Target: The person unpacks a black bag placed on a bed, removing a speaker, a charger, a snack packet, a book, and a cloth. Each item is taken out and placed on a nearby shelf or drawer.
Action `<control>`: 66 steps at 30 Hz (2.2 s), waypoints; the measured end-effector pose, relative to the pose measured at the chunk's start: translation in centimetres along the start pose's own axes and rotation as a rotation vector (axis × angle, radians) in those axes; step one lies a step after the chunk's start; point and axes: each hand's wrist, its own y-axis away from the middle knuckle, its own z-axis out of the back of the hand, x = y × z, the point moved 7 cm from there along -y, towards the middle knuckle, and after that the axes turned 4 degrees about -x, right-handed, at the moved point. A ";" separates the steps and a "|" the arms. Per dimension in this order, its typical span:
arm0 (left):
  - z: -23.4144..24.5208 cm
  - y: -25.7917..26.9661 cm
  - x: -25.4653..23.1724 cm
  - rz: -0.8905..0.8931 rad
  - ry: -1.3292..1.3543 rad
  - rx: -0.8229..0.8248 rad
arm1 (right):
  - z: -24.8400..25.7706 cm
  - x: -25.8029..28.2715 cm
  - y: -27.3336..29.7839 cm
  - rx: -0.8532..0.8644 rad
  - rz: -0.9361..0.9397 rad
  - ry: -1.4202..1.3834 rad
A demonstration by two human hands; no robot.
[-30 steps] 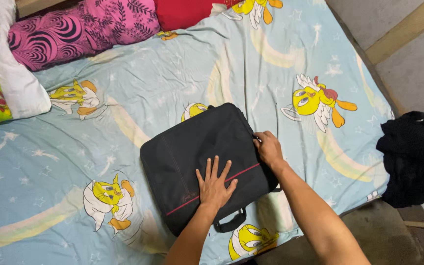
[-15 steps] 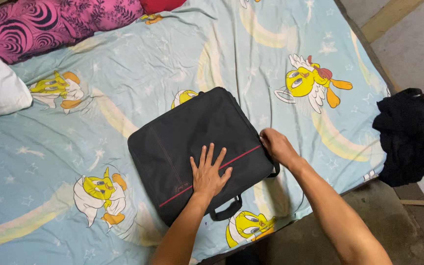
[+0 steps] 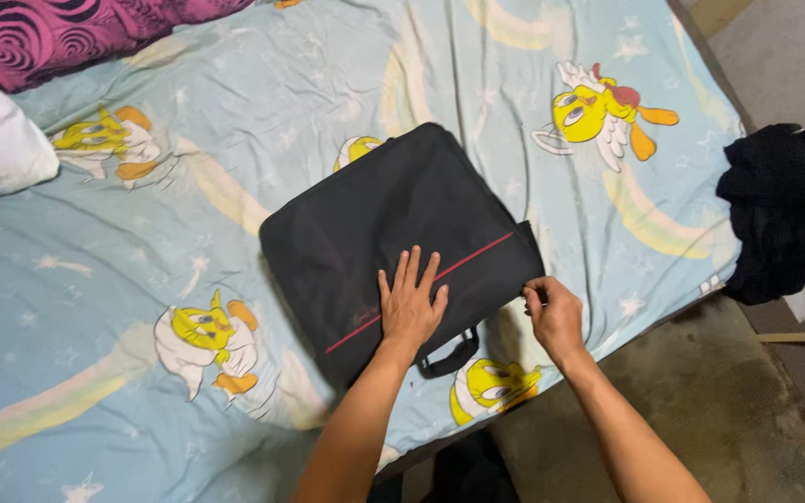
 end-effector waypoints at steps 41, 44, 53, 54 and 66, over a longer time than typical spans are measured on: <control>8.0 17.6 17.4 0.179 0.357 -0.426 | -29.6 22.4 4.1 0.396 0.378 0.302; 8.6 16.5 15.2 0.113 0.354 -0.377 | -28.7 20.6 3.9 0.382 0.278 0.273; 6.4 12.7 9.3 -0.028 0.234 -0.025 | -15.8 12.8 -0.4 0.062 0.495 0.015; 6.1 12.2 8.7 -0.034 0.206 -0.001 | -14.1 11.5 -1.1 0.023 0.490 0.068; 6.6 8.7 6.2 -0.109 0.143 0.150 | -3.5 0.5 -5.1 0.035 0.039 0.385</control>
